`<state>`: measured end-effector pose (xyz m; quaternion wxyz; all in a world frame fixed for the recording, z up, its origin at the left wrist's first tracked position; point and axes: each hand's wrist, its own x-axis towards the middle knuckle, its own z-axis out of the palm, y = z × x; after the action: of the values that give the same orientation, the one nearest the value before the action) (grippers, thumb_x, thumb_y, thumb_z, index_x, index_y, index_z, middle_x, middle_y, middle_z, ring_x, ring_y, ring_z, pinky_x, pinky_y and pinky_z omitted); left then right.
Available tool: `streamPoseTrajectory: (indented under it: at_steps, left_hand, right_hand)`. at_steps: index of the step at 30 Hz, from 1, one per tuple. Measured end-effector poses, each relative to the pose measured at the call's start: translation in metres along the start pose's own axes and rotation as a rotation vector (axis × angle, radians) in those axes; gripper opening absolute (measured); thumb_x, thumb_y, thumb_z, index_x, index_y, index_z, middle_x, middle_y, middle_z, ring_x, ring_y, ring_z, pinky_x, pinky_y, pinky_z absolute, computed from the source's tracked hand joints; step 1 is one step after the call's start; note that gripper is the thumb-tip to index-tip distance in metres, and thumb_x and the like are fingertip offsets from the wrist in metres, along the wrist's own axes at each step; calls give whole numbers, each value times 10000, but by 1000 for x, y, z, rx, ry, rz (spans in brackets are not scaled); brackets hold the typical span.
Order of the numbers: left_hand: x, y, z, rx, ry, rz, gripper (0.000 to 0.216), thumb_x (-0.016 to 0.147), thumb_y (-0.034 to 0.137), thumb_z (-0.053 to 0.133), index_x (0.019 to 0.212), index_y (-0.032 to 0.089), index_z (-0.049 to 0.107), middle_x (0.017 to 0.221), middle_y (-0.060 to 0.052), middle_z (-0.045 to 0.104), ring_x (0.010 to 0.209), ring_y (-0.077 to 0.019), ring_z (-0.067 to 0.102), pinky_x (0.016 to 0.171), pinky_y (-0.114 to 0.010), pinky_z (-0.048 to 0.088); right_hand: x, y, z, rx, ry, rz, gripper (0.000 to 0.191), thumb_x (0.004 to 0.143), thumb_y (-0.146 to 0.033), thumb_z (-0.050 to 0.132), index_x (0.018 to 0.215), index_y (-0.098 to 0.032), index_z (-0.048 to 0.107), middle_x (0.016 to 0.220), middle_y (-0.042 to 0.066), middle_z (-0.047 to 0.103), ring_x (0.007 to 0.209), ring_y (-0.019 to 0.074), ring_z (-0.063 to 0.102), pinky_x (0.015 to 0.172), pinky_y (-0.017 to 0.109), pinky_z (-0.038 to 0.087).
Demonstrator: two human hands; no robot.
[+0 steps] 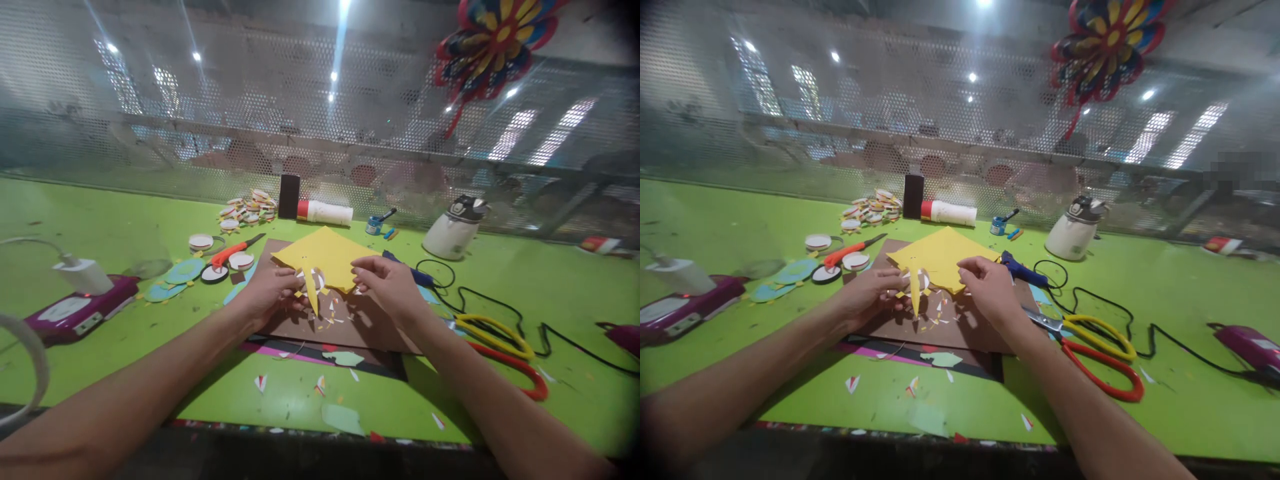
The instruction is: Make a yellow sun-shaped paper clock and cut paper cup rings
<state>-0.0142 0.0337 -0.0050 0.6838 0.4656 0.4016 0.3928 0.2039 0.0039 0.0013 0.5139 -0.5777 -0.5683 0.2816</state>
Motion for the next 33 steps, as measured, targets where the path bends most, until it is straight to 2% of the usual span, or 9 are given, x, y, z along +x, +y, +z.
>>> streamPoseTrajectory:
  at_steps: [12, 18, 23, 27, 31, 33]
  left_hand:
    - [4, 4, -5, 39, 85, 40, 75, 772, 19, 570, 731, 74, 601, 651, -88, 654, 515, -131, 648, 436, -164, 500]
    - [-1, 2, 3, 33, 43, 32, 95, 764, 29, 598, 707, 97, 566, 605, -61, 632, 489, -132, 638, 407, -166, 475]
    - [0, 0, 3, 25, 18, 27, 75, 731, 42, 641, 732, 94, 588, 613, -75, 654, 486, -139, 644, 396, -167, 472]
    - [3, -2, 0, 13, -2, 14, 63, 726, 47, 643, 748, 85, 597, 655, -93, 672, 482, -142, 649, 382, -171, 466]
    - [3, -4, 0, -1, -8, -11, 68, 745, 39, 618, 746, 94, 578, 621, -73, 656, 478, -141, 650, 377, -166, 463]
    - [3, -5, 1, -11, -8, -29, 82, 748, 24, 598, 742, 100, 566, 602, -67, 651, 472, -143, 649, 373, -166, 462]
  right_hand:
    - [6, -4, -7, -257, -29, -128, 212, 726, -318, 578, 759, -149, 702, 763, 70, 716, 709, 203, 624, 681, 331, 465]
    - [9, 4, -7, -305, -48, -184, 265, 777, -369, 554, 721, -152, 694, 750, 68, 706, 731, 208, 610, 700, 330, 447]
    - [7, 5, -3, -339, -80, -217, 418, 870, -456, 465, 727, -138, 696, 691, 64, 684, 640, 186, 578, 597, 302, 432]
    - [4, 5, -2, -382, -86, -233, 440, 871, -486, 483, 680, -141, 679, 658, 57, 670, 622, 181, 567, 574, 296, 419]
    - [10, 5, -6, -429, -46, -236, 401, 847, -454, 497, 772, -124, 712, 763, 89, 722, 709, 210, 632, 635, 311, 476]
    - [19, -5, -7, -483, -35, -244, 389, 835, -409, 493, 816, -97, 723, 768, 114, 731, 704, 224, 649, 627, 324, 494]
